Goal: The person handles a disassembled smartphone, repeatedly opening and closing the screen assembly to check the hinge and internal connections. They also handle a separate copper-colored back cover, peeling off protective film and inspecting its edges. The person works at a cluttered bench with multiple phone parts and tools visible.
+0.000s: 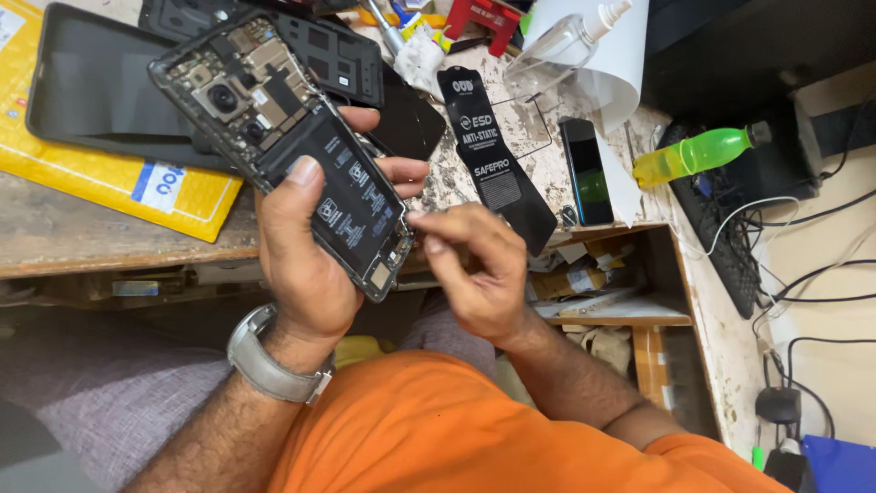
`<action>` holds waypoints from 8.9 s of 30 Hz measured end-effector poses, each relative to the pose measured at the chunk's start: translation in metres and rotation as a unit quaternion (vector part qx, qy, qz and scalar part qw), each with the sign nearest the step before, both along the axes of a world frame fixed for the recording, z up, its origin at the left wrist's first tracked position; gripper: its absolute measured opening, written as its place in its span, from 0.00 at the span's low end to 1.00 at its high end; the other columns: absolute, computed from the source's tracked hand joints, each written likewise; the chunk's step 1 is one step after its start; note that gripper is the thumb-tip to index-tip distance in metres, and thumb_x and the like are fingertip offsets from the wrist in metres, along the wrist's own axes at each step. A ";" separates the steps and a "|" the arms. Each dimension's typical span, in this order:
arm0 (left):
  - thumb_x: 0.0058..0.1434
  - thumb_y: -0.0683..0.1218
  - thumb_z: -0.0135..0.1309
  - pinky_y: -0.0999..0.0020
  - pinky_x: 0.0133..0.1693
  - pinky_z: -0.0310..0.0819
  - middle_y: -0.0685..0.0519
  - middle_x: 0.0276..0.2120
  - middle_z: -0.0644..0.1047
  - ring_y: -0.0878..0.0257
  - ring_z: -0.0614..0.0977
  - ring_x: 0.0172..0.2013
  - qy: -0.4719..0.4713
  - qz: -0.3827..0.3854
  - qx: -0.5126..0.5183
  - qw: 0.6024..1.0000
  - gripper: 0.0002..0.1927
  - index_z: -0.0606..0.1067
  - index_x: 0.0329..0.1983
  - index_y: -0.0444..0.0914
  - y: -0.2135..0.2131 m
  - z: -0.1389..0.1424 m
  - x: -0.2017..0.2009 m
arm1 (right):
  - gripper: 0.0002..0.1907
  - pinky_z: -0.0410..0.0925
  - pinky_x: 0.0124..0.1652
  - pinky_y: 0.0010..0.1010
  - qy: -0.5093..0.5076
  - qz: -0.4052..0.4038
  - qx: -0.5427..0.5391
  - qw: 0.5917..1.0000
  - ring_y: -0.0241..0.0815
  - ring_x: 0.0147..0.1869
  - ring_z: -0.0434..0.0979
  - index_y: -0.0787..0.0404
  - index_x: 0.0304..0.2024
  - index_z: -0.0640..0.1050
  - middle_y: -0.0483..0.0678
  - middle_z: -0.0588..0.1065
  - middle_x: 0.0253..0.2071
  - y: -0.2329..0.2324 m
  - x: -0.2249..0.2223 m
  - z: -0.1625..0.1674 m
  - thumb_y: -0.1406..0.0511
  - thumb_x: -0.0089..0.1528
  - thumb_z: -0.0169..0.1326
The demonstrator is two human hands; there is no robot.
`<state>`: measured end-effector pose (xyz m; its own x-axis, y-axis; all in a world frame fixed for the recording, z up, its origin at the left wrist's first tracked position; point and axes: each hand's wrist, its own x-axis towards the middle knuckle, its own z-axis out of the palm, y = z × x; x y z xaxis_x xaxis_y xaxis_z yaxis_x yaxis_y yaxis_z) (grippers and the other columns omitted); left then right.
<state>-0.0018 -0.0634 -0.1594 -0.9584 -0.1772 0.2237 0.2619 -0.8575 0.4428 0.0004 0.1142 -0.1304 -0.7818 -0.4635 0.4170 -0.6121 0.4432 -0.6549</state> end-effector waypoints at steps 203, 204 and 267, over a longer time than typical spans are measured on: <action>0.43 0.65 0.69 0.54 0.35 0.81 0.36 0.36 0.76 0.45 0.83 0.34 -0.035 0.061 -0.720 0.690 0.62 0.55 0.69 0.22 0.095 -0.169 -0.062 | 0.46 0.53 0.78 0.49 -0.441 0.122 -0.434 0.776 0.55 0.79 0.60 0.63 0.76 0.57 0.58 0.61 0.75 0.130 -0.099 -0.248 0.69 0.56 0.60; 0.43 0.65 0.69 0.54 0.34 0.81 0.36 0.36 0.76 0.45 0.83 0.34 -0.033 0.064 -0.719 0.691 0.62 0.55 0.69 0.22 0.094 -0.169 -0.062 | 0.47 0.53 0.78 0.49 -0.441 0.122 -0.433 0.777 0.55 0.79 0.61 0.62 0.76 0.57 0.58 0.60 0.74 0.130 -0.099 -0.249 0.69 0.56 0.60; 0.43 0.67 0.69 0.55 0.33 0.81 0.38 0.36 0.76 0.46 0.83 0.33 -0.045 0.024 -0.726 0.686 0.65 0.54 0.73 0.26 0.089 -0.179 -0.055 | 0.45 0.56 0.77 0.49 -0.449 0.116 -0.432 0.774 0.54 0.77 0.64 0.62 0.74 0.60 0.57 0.64 0.72 0.128 -0.092 -0.260 0.68 0.56 0.62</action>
